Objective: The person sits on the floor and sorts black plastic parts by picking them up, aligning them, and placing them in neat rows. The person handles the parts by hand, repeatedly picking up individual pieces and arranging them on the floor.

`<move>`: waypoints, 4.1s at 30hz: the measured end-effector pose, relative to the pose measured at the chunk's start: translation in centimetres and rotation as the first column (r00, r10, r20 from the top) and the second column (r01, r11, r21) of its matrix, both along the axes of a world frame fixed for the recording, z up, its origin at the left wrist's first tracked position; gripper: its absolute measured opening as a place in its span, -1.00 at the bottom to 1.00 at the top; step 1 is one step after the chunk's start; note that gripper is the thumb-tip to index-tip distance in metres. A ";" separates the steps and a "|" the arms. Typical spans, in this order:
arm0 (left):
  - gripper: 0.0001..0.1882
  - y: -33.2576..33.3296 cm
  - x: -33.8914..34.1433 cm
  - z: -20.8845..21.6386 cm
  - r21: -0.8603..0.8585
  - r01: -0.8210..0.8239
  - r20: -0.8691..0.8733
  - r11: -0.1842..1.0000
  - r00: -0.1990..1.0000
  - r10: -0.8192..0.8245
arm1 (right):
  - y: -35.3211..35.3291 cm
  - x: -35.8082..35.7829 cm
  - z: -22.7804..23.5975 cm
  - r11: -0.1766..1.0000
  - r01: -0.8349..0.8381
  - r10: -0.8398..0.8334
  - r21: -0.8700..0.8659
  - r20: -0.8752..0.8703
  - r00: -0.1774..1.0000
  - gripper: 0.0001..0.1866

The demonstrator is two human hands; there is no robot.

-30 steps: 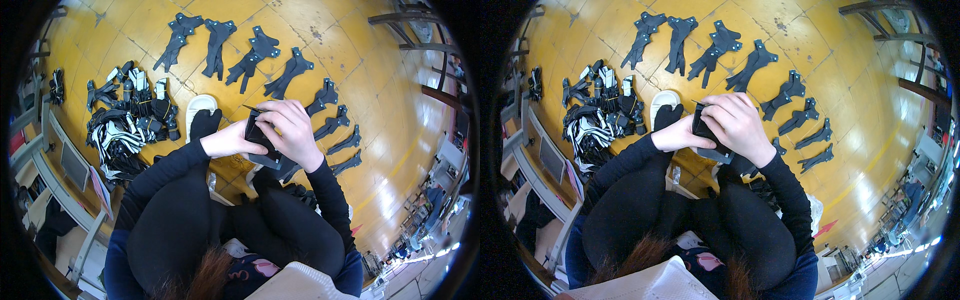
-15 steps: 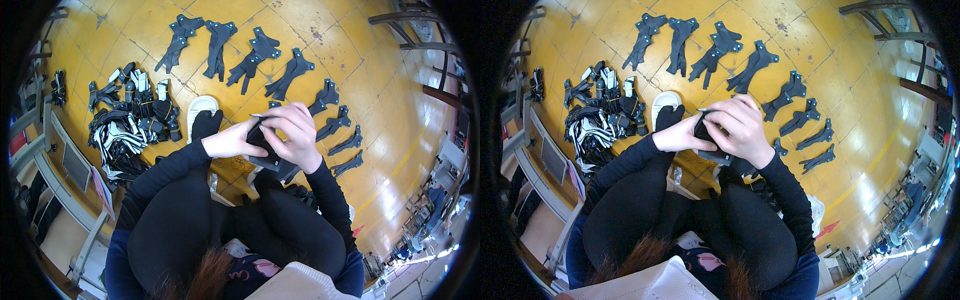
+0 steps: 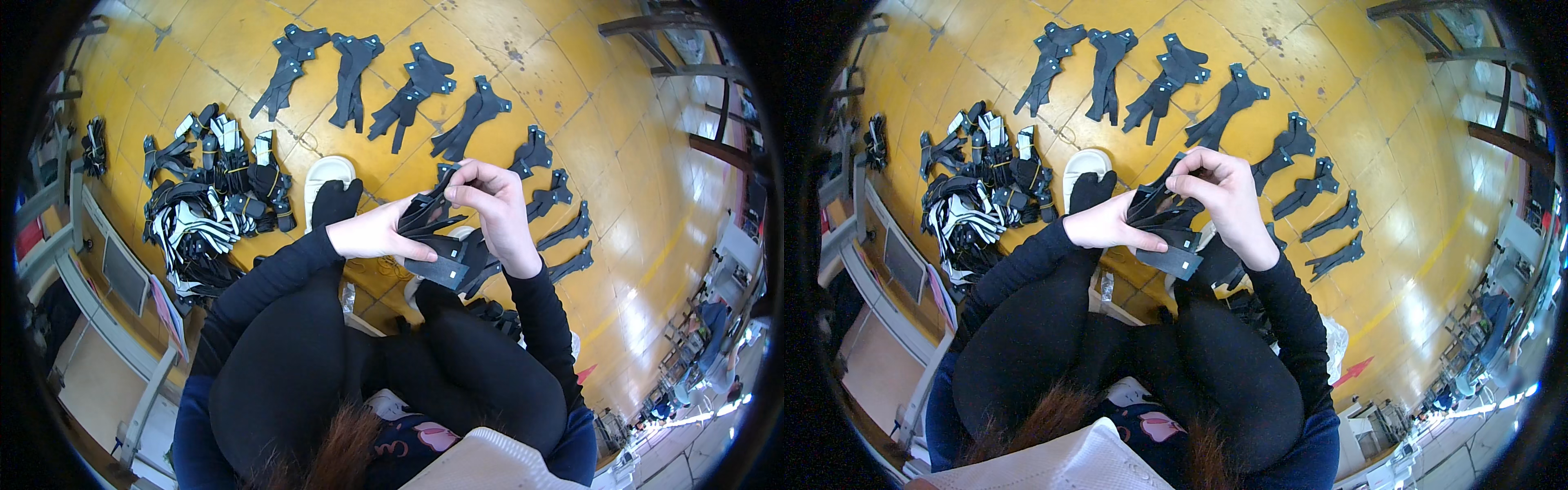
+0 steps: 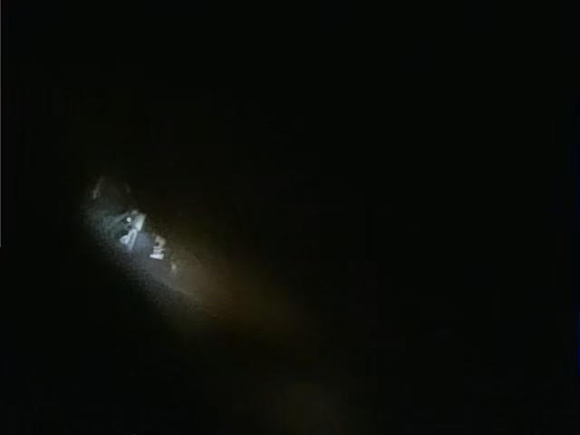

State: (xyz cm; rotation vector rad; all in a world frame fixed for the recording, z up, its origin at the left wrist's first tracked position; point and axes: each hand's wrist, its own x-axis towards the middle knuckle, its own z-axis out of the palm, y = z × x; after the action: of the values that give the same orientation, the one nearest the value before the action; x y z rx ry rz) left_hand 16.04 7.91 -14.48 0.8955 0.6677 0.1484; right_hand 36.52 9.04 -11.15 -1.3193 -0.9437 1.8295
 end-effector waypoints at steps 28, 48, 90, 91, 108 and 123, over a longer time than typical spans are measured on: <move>-0.57 -0.5 0.1 0.5 -0.056 -0.129 -0.113 0.990 0.986 0.122 | -0.3 -0.2 -0.6 0.553 -0.456 -0.056 0.698 0.576 0.815 -0.83; -0.46 -1.5 -0.2 -0.2 0.055 0.085 -0.358 0.995 0.932 -0.060 | -2.3 -0.3 -3.0 0.436 -0.421 -0.022 0.795 0.477 0.878 -0.91; -0.52 -1.7 0.1 -0.1 0.077 -0.092 -0.206 0.993 0.973 0.106 | -28.1 35.6 -17.3 0.939 0.338 0.006 -0.064 0.985 0.171 -0.66; -0.51 -1.8 0.3 -0.2 0.092 -0.103 -0.208 0.990 0.971 0.120 | -28.0 36.3 -18.0 0.924 0.376 0.009 -0.069 0.987 0.160 -0.65; -0.38 -1.3 1.3 -0.1 0.202 -0.199 -0.129 0.959 0.965 0.227 | -13.5 24.5 -12.8 0.829 0.523 -0.495 0.197 0.694 0.523 -0.63; -0.48 -0.2 0.8 0.4 0.084 -0.232 -0.132 0.969 0.961 0.242 | -4.6 4.1 -1.9 0.999 -0.038 0.032 0.029 0.200 0.979 -0.84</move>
State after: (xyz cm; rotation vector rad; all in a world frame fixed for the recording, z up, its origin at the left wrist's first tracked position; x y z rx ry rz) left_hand 16.86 7.66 -14.12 0.8944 0.9070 0.3259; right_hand 40.59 4.42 -13.07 -1.4946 -1.1036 1.7233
